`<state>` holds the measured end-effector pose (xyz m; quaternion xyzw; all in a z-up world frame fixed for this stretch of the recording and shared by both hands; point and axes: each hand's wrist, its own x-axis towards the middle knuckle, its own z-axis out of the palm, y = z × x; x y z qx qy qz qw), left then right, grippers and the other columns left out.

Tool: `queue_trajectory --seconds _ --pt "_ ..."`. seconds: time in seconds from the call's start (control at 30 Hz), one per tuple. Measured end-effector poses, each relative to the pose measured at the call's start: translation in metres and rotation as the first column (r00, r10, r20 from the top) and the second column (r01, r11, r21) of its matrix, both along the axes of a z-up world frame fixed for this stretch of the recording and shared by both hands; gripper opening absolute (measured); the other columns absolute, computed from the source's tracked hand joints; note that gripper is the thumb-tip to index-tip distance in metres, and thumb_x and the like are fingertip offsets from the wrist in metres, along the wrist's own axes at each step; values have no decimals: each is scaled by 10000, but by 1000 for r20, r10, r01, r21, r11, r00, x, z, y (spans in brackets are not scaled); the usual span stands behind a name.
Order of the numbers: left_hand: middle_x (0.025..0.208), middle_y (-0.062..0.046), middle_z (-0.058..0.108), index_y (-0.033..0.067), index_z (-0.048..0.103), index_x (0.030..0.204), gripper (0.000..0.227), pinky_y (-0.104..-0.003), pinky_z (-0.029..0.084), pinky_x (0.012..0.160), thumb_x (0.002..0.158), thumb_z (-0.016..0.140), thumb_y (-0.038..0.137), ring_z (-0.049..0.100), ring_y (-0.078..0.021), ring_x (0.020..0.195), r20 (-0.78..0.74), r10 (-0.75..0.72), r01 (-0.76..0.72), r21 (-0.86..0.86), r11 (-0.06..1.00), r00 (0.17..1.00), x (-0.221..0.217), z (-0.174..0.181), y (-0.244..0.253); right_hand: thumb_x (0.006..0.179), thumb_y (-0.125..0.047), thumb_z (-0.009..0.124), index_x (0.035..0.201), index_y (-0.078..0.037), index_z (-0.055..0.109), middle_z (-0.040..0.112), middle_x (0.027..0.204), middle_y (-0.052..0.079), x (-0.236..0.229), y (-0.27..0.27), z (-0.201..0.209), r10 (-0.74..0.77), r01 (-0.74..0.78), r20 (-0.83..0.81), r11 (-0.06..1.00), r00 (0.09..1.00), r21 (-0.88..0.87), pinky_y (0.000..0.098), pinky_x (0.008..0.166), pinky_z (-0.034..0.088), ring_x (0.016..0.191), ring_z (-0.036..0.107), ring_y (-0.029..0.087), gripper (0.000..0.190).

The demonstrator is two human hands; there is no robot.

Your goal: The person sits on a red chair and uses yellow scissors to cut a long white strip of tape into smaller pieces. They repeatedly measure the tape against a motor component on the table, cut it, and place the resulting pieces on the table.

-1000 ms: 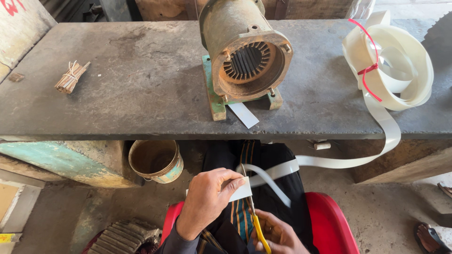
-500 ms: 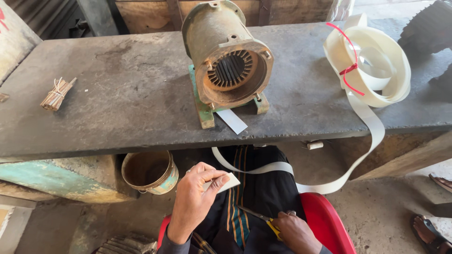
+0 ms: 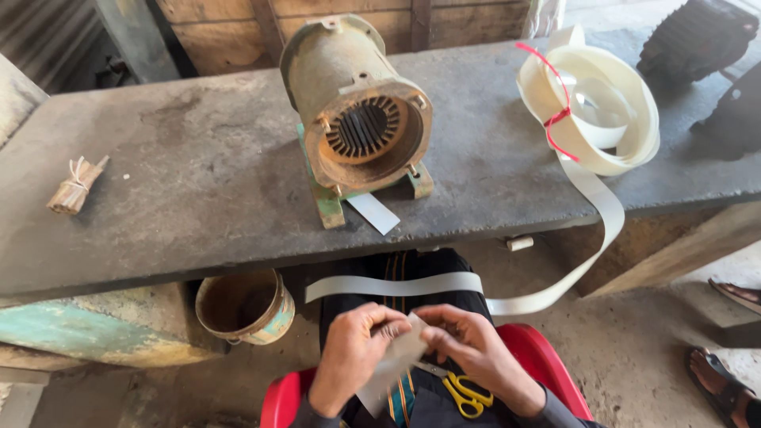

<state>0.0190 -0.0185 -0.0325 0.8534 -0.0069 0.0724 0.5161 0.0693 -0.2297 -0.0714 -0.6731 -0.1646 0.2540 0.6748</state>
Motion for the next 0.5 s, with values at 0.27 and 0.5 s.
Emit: queue_trajectory --seconds 0.27,0.5 --pt "788 -78 799 41 776 951 195 -248 554 623 908 735 227 728 -84 695 101 170 -157 -125 980 980 2 -5 17 907 -56 707 963 33 695 746 810 94 25 -13 10 -228 180 297 967 927 179 286 657 636 716 746 142 106" --pt "793 -47 748 46 710 1018 259 -264 532 575 976 640 291 676 -97 651 71 353 -341 -139 930 933 5 -8 52 902 67 687 999 -20 698 773 1147 115 53 9 34 -452 582 818 792 355 185 296 840 611 1024 758 179 131"
